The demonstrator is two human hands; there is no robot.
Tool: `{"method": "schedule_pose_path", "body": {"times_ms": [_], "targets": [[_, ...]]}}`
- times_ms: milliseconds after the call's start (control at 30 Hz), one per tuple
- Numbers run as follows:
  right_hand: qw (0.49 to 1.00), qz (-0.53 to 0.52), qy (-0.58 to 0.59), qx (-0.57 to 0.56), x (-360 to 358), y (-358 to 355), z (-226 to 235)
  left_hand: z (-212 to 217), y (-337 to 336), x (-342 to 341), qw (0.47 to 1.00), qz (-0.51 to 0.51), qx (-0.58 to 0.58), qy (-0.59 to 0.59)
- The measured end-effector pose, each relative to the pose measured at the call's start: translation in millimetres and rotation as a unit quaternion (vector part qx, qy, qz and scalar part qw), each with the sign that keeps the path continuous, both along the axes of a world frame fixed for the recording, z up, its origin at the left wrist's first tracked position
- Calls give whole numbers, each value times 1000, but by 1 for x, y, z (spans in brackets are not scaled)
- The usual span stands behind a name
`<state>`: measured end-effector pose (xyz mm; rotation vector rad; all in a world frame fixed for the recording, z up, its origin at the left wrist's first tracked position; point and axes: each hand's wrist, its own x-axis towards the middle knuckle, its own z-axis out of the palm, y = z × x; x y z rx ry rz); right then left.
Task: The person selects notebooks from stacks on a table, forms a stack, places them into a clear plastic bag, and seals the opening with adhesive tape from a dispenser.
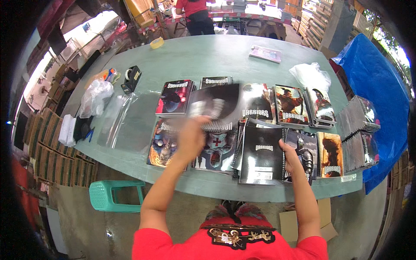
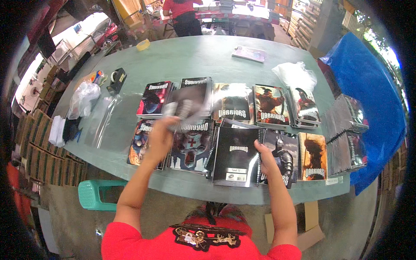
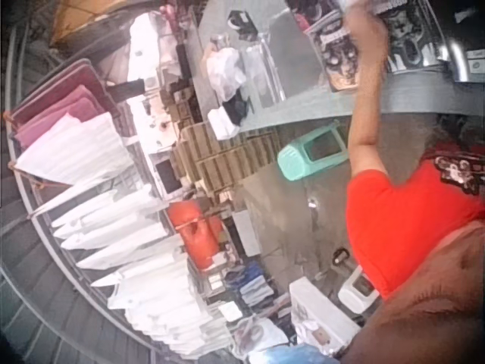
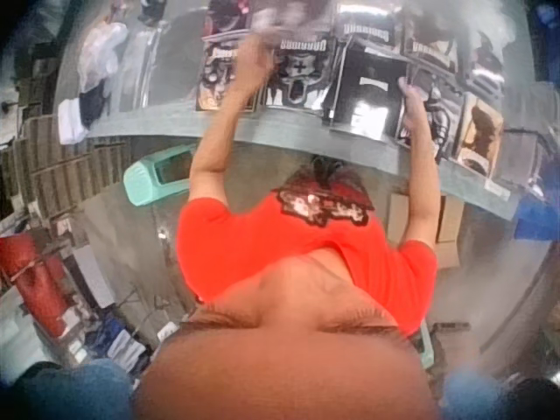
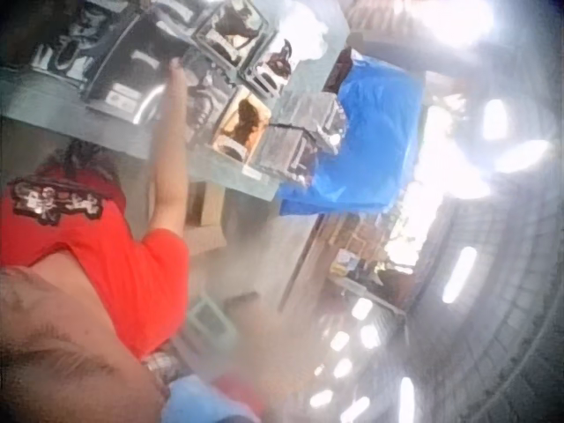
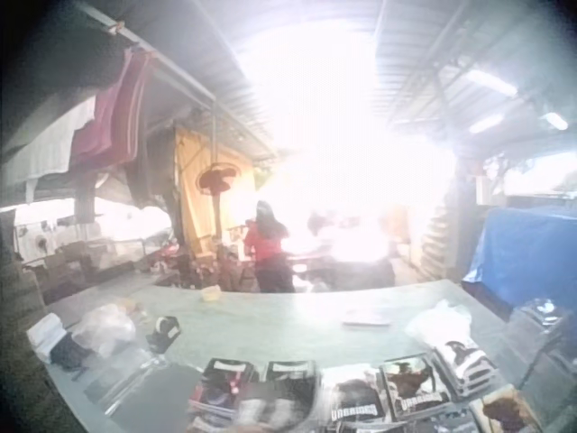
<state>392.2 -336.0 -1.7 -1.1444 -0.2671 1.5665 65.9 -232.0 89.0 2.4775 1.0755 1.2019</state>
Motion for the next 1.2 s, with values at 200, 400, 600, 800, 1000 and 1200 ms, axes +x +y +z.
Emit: {"method": "schedule_pose_path", "body": {"times_ms": [200, 400, 600, 800, 1000, 1200], "targets": [[982, 51, -171, 62, 3, -12, 23, -69, -53, 81, 965, -230, -12, 125], [992, -7, -22, 127, 107, -49, 69, -78, -84, 108, 951, 142, -144, 234], [989, -31, -131, 69, 131, -59, 10, -58, -66, 126, 941, 206, -229, 143], [983, -58, 138, 103, 147, -57, 22, 70, -86, 247, 898, -175, -400, 63], [972, 24, -208, 106, 127, -64, 29, -68, 107, 180, 927, 246, -175, 221], [995, -59, 49, 62, 203, -104, 56, -87, 152, 171, 864, 352, -253, 258]]}}
